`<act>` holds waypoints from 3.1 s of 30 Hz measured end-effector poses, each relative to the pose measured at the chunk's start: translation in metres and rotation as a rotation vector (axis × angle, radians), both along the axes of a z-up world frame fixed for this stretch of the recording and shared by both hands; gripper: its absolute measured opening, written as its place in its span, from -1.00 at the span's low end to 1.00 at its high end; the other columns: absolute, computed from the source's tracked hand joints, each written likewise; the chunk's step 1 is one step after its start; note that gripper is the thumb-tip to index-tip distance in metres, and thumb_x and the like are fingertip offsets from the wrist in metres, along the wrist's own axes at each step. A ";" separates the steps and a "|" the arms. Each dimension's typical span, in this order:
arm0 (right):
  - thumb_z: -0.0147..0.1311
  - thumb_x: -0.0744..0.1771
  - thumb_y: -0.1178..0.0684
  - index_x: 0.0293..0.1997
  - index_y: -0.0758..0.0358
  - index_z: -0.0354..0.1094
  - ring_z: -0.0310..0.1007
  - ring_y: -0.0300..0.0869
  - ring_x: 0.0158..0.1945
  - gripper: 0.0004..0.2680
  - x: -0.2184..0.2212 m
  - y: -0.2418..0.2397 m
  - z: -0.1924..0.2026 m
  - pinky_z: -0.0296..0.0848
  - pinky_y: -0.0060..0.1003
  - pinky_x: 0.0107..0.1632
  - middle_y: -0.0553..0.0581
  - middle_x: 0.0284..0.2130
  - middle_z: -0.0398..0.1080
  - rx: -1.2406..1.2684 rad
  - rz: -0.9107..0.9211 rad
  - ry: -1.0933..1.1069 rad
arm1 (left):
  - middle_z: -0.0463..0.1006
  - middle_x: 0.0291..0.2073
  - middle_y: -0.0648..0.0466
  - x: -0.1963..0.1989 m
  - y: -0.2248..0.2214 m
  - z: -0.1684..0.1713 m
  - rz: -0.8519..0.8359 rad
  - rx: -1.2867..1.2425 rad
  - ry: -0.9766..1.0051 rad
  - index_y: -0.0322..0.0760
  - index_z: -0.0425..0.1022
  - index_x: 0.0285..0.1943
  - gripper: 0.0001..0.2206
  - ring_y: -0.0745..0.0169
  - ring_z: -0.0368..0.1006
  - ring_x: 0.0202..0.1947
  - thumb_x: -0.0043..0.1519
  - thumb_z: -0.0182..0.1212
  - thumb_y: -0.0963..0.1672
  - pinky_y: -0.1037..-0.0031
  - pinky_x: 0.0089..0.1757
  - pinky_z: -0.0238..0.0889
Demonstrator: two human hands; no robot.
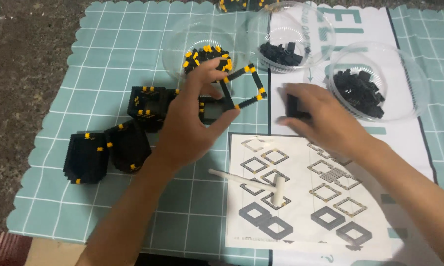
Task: Assembling small interlocking plastic toy blocks into a larger structure while following printed instructions.
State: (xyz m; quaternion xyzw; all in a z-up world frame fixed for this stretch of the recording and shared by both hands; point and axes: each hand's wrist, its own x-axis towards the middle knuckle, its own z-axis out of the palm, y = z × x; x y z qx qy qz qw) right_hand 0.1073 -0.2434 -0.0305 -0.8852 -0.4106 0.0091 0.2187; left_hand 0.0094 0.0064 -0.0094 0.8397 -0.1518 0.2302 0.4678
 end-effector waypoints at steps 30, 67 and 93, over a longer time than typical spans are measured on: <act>0.01 0.29 0.16 0.23 0.24 0.12 0.10 0.05 0.32 -0.64 -0.016 -0.063 -0.011 0.08 -0.07 0.29 0.17 0.17 0.24 0.209 -0.086 0.064 | 0.43 -0.12 -0.12 0.047 -0.021 -0.028 -0.114 0.881 0.266 -0.27 0.11 0.21 -0.47 -0.16 0.09 0.14 0.06 0.25 -0.18 -0.03 0.07 -0.17; -0.04 0.30 0.16 0.23 0.28 0.12 0.06 0.08 0.34 -0.66 -0.018 -0.058 -0.006 -0.09 0.02 0.37 0.21 0.19 0.21 0.200 -0.051 0.063 | 0.43 -0.21 -0.04 0.032 -0.007 -0.032 -0.146 0.591 0.228 -0.35 0.16 0.28 -0.44 -0.01 0.14 0.03 0.06 0.26 -0.23 0.08 -0.01 0.01; -0.06 0.32 0.13 0.22 0.22 0.17 0.07 0.07 0.34 -0.69 -0.024 -0.054 0.009 -0.16 0.06 0.38 0.25 0.21 0.19 0.210 -0.025 0.065 | 0.52 -0.16 -0.01 0.023 -0.022 -0.023 -0.024 0.544 -0.223 -0.34 0.35 0.15 -0.69 -0.03 0.36 -0.12 0.22 0.20 -0.20 0.12 -0.04 0.12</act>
